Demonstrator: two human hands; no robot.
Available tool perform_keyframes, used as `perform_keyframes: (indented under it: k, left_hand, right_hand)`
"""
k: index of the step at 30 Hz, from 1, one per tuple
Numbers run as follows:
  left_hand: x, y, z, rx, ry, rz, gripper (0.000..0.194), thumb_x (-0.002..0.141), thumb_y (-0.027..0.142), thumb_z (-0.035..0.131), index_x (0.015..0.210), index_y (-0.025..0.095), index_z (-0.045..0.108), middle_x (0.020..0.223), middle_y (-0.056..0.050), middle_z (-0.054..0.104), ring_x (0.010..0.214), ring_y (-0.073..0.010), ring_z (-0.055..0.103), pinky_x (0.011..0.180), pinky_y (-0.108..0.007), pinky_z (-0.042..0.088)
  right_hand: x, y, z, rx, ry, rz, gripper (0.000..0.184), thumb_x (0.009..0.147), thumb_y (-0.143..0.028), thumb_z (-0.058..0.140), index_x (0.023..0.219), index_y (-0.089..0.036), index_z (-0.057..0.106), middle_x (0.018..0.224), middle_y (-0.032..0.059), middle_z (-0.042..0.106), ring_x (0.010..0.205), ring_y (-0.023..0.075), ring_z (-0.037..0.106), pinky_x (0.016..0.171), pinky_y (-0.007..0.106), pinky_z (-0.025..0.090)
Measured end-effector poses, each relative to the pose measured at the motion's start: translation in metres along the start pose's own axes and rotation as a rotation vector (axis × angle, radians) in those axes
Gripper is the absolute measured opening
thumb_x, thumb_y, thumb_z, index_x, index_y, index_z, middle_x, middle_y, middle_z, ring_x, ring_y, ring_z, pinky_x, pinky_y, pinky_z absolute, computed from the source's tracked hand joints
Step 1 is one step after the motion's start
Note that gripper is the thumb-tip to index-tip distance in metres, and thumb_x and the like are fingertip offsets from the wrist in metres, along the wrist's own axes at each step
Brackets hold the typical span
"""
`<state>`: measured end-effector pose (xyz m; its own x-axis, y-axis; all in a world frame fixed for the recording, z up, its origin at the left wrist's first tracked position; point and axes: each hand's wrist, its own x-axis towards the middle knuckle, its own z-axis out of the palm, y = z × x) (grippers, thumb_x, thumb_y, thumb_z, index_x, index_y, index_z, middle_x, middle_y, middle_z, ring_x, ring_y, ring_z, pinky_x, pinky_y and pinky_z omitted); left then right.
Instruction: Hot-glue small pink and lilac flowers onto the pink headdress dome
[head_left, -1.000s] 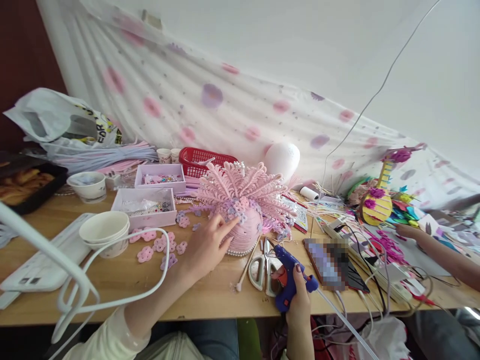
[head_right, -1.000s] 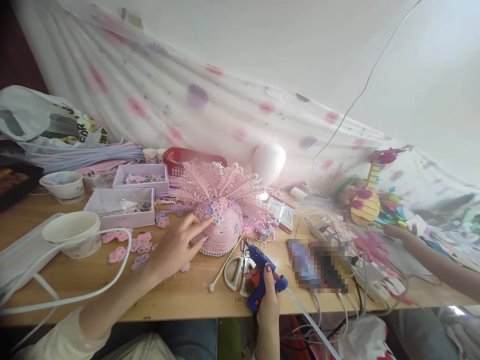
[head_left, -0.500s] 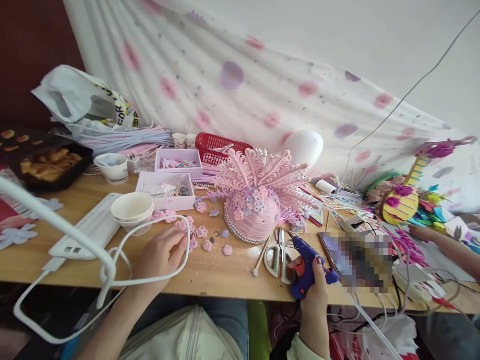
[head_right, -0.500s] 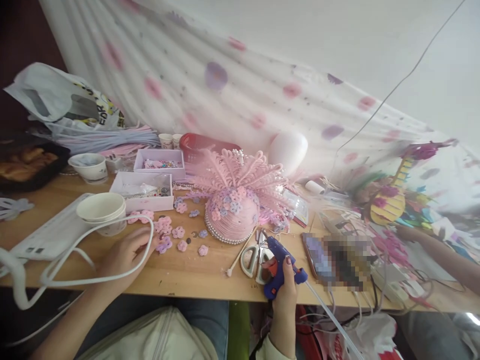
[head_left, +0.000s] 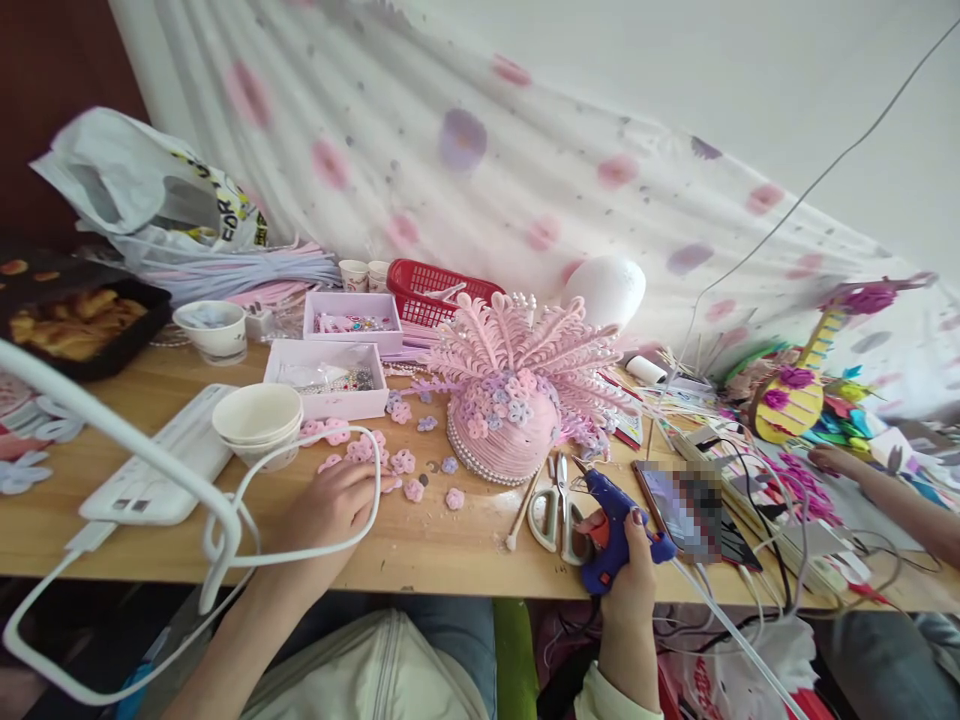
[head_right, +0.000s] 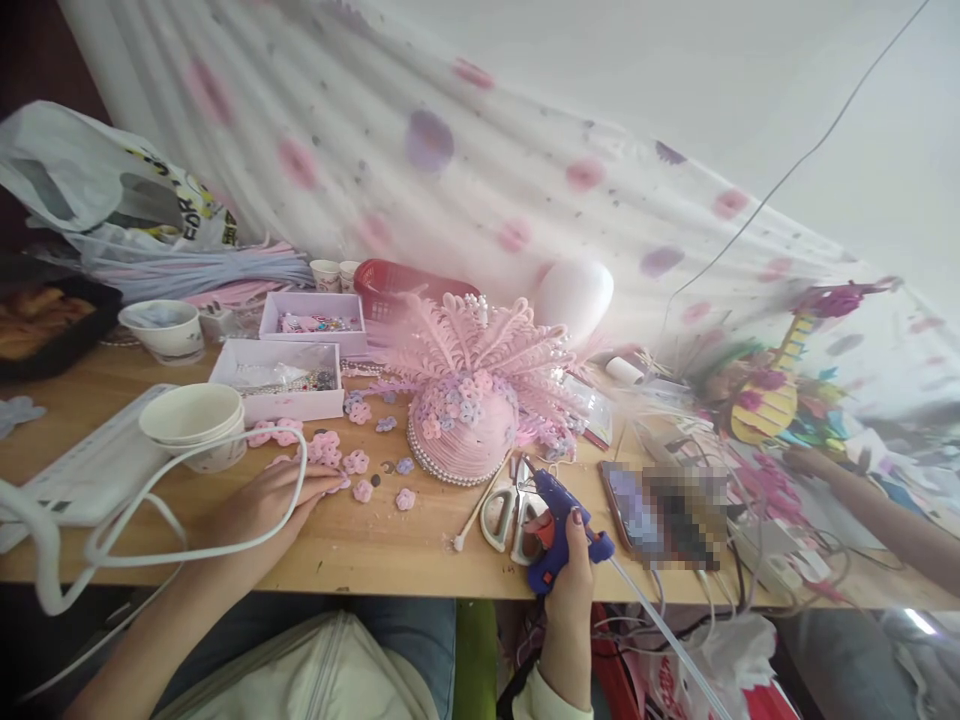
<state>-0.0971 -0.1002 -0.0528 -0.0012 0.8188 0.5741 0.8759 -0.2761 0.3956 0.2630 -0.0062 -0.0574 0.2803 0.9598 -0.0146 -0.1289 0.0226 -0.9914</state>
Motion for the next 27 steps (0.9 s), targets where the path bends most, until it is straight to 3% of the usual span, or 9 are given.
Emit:
perform_keyframes:
  k: [7, 10, 16, 20, 22, 24, 27]
  left_hand:
    - [0.015, 0.025, -0.009, -0.080, 0.216, 0.003, 0.016, 0.093, 0.018, 0.052, 0.089, 0.021, 0.067, 0.095, -0.006, 0.078, 0.093, -0.0208, 0.074, 0.087, -0.035, 0.058]
    - [0.021, 0.039, -0.002, -0.183, 0.202, 0.015, 0.013, 0.091, 0.015, 0.053, 0.085, 0.023, 0.062, 0.102, -0.005, 0.078, 0.098, -0.0192, 0.074, 0.088, -0.033, 0.058]
    - [0.020, 0.054, 0.013, -0.381, 0.101, -0.151, 0.015, 0.082, 0.012, 0.052, 0.074, 0.024, 0.047, 0.115, -0.006, 0.075, 0.100, -0.0212, 0.072, 0.089, -0.038, 0.057]
    - [0.024, 0.055, 0.010, -0.431, 0.081, -0.149, 0.017, 0.083, 0.014, 0.055, 0.068, 0.023, 0.056, 0.102, -0.005, 0.075, 0.099, -0.0215, 0.071, 0.093, -0.040, 0.056]
    - [0.028, 0.054, 0.009, -0.479, 0.075, -0.190, 0.016, 0.084, 0.018, 0.059, 0.070, 0.023, 0.066, 0.095, -0.005, 0.074, 0.094, -0.0209, 0.072, 0.086, -0.037, 0.059]
    - [0.032, 0.054, 0.008, -0.571, 0.076, -0.288, 0.014, 0.082, 0.022, 0.062, 0.074, 0.023, 0.073, 0.090, -0.005, 0.073, 0.089, -0.0206, 0.073, 0.076, -0.032, 0.061]
    - [0.034, 0.051, 0.009, -0.753, 0.039, -0.468, 0.012, 0.079, 0.028, 0.066, 0.080, 0.021, 0.076, 0.091, -0.006, 0.076, 0.086, -0.0212, 0.074, 0.076, -0.033, 0.063]
  right_hand:
    - [-0.012, -0.008, 0.011, 0.026, -0.006, -0.013, 0.048, 0.081, -0.067, 0.063, 0.075, -0.020, 0.067, 0.064, 0.0043, 0.067, 0.057, 0.0216, 0.063, 0.055, 0.034, 0.048]
    - [-0.010, -0.008, 0.010, 0.017, -0.007, -0.007, 0.051, 0.072, -0.071, 0.069, 0.072, -0.019, 0.068, 0.060, 0.0057, 0.065, 0.067, 0.0276, 0.067, 0.058, 0.037, 0.051]
    - [-0.003, -0.003, 0.003, -0.019, -0.003, -0.008, 0.054, 0.069, -0.073, 0.069, 0.070, -0.019, 0.067, 0.059, 0.0079, 0.066, 0.070, 0.0304, 0.069, 0.058, 0.039, 0.053]
    - [-0.005, -0.003, 0.004, 0.015, 0.003, 0.012, 0.053, 0.068, -0.072, 0.071, 0.072, -0.019, 0.068, 0.060, 0.0070, 0.067, 0.067, 0.0297, 0.069, 0.060, 0.040, 0.054]
    - [-0.006, -0.003, 0.005, 0.010, 0.015, 0.003, 0.053, 0.067, -0.072, 0.072, 0.073, -0.019, 0.069, 0.060, 0.0067, 0.067, 0.068, 0.0296, 0.069, 0.060, 0.040, 0.054]
    - [-0.006, -0.004, 0.006, 0.006, 0.020, -0.003, 0.054, 0.066, -0.072, 0.073, 0.072, -0.019, 0.069, 0.059, 0.0066, 0.067, 0.068, 0.0294, 0.069, 0.059, 0.039, 0.053]
    - [-0.006, -0.004, 0.006, -0.005, 0.018, -0.013, 0.055, 0.067, -0.073, 0.071, 0.072, -0.018, 0.069, 0.058, 0.0063, 0.066, 0.065, 0.0278, 0.068, 0.057, 0.037, 0.051]
